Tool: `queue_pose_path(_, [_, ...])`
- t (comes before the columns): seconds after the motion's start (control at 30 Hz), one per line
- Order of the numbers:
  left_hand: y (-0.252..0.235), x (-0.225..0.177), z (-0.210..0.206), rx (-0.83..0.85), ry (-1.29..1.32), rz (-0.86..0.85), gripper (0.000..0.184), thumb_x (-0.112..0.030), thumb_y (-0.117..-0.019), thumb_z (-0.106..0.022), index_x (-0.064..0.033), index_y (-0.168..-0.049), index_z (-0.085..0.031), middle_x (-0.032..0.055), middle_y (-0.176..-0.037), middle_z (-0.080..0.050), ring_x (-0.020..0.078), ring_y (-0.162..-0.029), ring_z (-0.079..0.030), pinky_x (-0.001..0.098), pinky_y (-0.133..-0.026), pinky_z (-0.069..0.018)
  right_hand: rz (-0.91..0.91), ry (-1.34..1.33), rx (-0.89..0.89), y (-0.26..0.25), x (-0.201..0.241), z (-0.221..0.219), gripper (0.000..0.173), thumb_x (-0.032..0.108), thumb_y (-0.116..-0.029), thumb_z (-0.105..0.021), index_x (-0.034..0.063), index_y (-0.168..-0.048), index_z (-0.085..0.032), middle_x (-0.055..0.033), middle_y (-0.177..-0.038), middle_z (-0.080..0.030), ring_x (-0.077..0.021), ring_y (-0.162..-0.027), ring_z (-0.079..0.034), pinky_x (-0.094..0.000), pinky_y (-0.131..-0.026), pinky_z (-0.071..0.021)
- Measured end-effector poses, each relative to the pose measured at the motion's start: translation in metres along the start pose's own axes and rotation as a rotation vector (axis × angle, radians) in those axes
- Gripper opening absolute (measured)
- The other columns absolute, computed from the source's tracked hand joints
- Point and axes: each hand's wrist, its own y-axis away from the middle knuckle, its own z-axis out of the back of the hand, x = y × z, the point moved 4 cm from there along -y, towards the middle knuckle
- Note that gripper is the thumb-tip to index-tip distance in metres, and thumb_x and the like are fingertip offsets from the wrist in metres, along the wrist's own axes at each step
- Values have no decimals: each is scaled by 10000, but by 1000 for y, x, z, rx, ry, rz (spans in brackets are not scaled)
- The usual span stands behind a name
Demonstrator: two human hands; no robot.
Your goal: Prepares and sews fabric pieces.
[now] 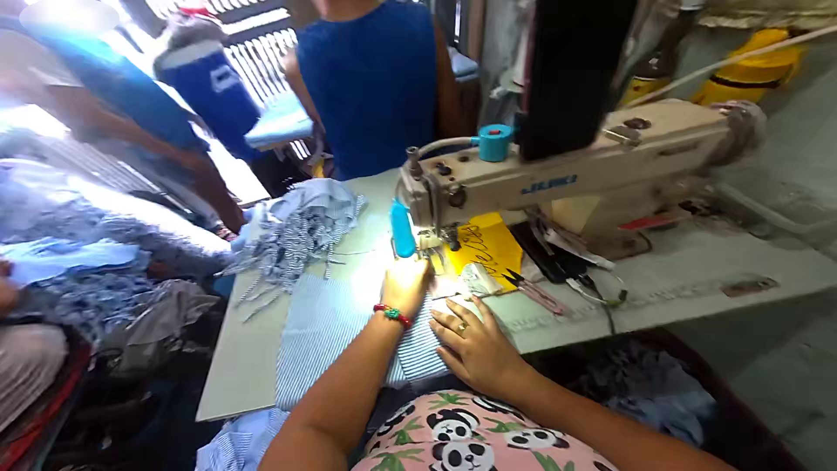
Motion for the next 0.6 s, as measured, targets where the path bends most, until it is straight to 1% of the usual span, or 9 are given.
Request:
queue_pose_path(0.07, [-1,-5,-2,62,-42,7,272,-243,-1028,-526,-104,-1064,-757,137,-1037,-730,331,-1050,-691,531,-941,-523,2,15,-23,3,-1,0,488,426,-1053,-375,183,-1335,-690,-8,-1435,-636,-319,-1430,-492,-724,-1152,-262])
queue_pose_path(0.13, [-2,-6,1,86,-54,27,305,-251,-1038,-504,-88,-1089,-757,157,-1079,-730,349,-1081,-686,546,-953,-513,3,16,-33,2,0,1,489,420,-1046,-380,175,-1324,-699,-16,-1422,-646,-323,-1419,-506,-729,-1147,-265])
queue_pose_path(0.2, [-2,-6,5,108,-56,76,323,-266,-1037,-494,-92,-1106,-757,159,-1113,-728,351,-1114,-676,548,-973,-498,7,13,-40,2,0,1,490,415,-1043,-383,168,-1318,-704,-19,-1418,-650,-322,-1416,-510,-732,-1145,-262])
queue_pose_path(0.3, [-5,-4,10,147,-12,160,338,-286,-1042,-490,-96,-1133,-754,151,-1129,-730,329,-1151,-665,526,-1029,-469,17,28,-71,3,0,1,500,421,-1037,-376,166,-1297,-719,-14,-1400,-663,-327,-1399,-528,-737,-1136,-271])
queue_pose_path(0.4, [-9,-2,17,237,23,251,352,-289,-1064,-465,-101,-1205,-727,137,-1230,-709,302,-1244,-621,497,-1104,-418,23,27,-95,3,0,0,512,430,-1039,-365,165,-1288,-725,-16,-1387,-671,-332,-1387,-540,-737,-1133,-276])
queue_pose_path(0.43, [-10,-1,18,254,22,270,352,-291,-1066,-462,-105,-1215,-721,132,-1252,-700,294,-1262,-610,488,-1115,-411,24,25,-99,4,0,-1,515,433,-1039,-361,167,-1286,-727,-17,-1388,-671,-333,-1388,-539,-737,-1134,-274])
queue_pose_path(0.5, [-13,0,18,260,-3,270,352,-303,-1069,-459,-112,-1221,-713,132,-1258,-694,300,-1261,-608,486,-1110,-416,27,24,-107,4,-1,-2,521,436,-1035,-358,167,-1276,-733,-19,-1387,-671,-337,-1384,-543,-740,-1133,-273])
queue_pose_path(0.6, [-18,1,16,263,-26,277,365,-315,-1076,-447,-125,-1251,-705,124,-1282,-691,287,-1272,-605,477,-1127,-401,27,33,-115,4,-1,-2,524,437,-1035,-351,172,-1274,-735,-14,-1385,-674,-334,-1380,-547,-732,-1133,-280])
